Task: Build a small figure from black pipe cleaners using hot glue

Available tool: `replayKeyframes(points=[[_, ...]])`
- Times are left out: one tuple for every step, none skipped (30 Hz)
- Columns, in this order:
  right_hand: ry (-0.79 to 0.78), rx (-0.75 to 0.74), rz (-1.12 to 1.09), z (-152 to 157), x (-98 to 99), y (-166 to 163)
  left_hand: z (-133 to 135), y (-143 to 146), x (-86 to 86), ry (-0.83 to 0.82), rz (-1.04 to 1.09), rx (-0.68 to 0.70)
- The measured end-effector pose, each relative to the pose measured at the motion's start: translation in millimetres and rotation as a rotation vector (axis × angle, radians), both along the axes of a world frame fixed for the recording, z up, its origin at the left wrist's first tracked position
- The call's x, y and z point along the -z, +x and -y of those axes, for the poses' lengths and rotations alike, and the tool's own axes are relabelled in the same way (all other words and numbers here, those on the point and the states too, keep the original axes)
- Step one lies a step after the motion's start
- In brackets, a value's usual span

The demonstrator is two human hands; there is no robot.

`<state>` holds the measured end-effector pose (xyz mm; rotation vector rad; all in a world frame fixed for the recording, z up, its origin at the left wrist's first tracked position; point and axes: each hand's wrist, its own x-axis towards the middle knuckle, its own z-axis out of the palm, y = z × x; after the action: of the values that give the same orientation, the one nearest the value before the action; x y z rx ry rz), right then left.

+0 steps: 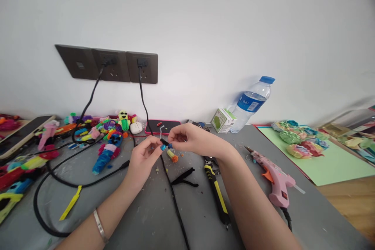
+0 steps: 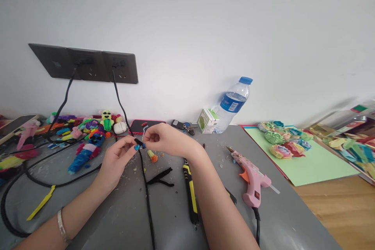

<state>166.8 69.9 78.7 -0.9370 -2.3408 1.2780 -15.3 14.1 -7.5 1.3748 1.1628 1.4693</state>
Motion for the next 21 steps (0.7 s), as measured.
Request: replayKeyframes(points=[[0.003, 0.006, -0.004, -0.3, 0.5, 0.1, -0.2, 0.0, 0.5, 0.006, 0.002, 0.000], [0.005, 0.011, -0.005, -0.5, 0.9, 0.2, -0.3, 0.1, 1.0, 0.015, 0.005, 0.001], [0.007, 0.014, -0.005, -0.6, 1.3, 0.1, -0.5, 0.1, 1.7, 0.025, 0.009, 0.001], [0.009, 0.015, -0.002, -0.4, 1.5, 0.0, -0.6, 0.0, 2.4, 0.035, 0.012, 0.000], [0.013, 0.017, 0.004, -0.2, 1.6, -0.4, -0.7, -0.1, 3.1, 0.043, 0.015, -0.002], [0.019, 0.022, 0.014, 0.1, 1.6, -0.7, -0.7, -0.2, 3.7, 0.048, 0.017, -0.004], [0.028, 0.030, 0.025, 0.4, 1.4, -1.1, -0.7, -0.5, 4.2, 0.051, 0.020, -0.009], [0.037, 0.040, 0.035, 0.7, 1.2, -1.4, -0.5, -0.7, 4.5, 0.053, 0.021, -0.016], [0.047, 0.052, 0.042, 0.9, 0.9, -1.6, -0.4, -1.0, 4.6, 0.053, 0.021, -0.026], [0.055, 0.063, 0.047, 1.0, 0.7, -1.7, -0.1, -1.2, 4.5, 0.050, 0.020, -0.036], [0.060, 0.069, 0.050, 1.1, 0.6, -1.6, 0.1, -1.4, 4.2, 0.046, 0.017, -0.044], [0.065, 0.073, 0.054, 1.1, 0.6, -1.4, 0.3, -1.5, 3.7, 0.040, 0.012, -0.053], [0.073, 0.077, 0.061, 1.2, 0.6, -1.3, 0.4, -1.6, 3.1, 0.031, 0.004, -0.057], [0.090, 0.085, 0.071, 1.4, 0.8, -1.1, 0.6, -1.6, 2.4, 0.019, -0.007, -0.062], [0.119, 0.101, 0.085, 1.8, 0.9, -1.2, 0.7, -1.6, 1.8, 0.005, -0.018, -0.069], [0.159, 0.123, 0.101, 2.5, 1.0, -1.4, 0.6, -1.5, 1.2, -0.009, -0.030, -0.075], [0.204, 0.149, 0.117, 3.4, 0.9, -1.9, 0.5, -1.4, 0.7, -0.024, -0.040, -0.081], [0.248, 0.173, 0.135, 4.4, 0.7, -2.6, 0.1, -1.4, 0.4, -0.038, -0.047, -0.087], [0.285, 0.188, 0.150, 5.6, 0.3, -3.5, -0.4, -1.3, 0.2, -0.050, -0.051, -0.090], [0.314, 0.194, 0.164, 6.7, -0.2, -4.6, -0.9, -1.4, 0.2, -0.058, -0.050, -0.092], [0.333, 0.193, 0.173, 7.8, -0.8, -5.8, -1.5, -1.5, 0.4, -0.066, -0.050, -0.087]])
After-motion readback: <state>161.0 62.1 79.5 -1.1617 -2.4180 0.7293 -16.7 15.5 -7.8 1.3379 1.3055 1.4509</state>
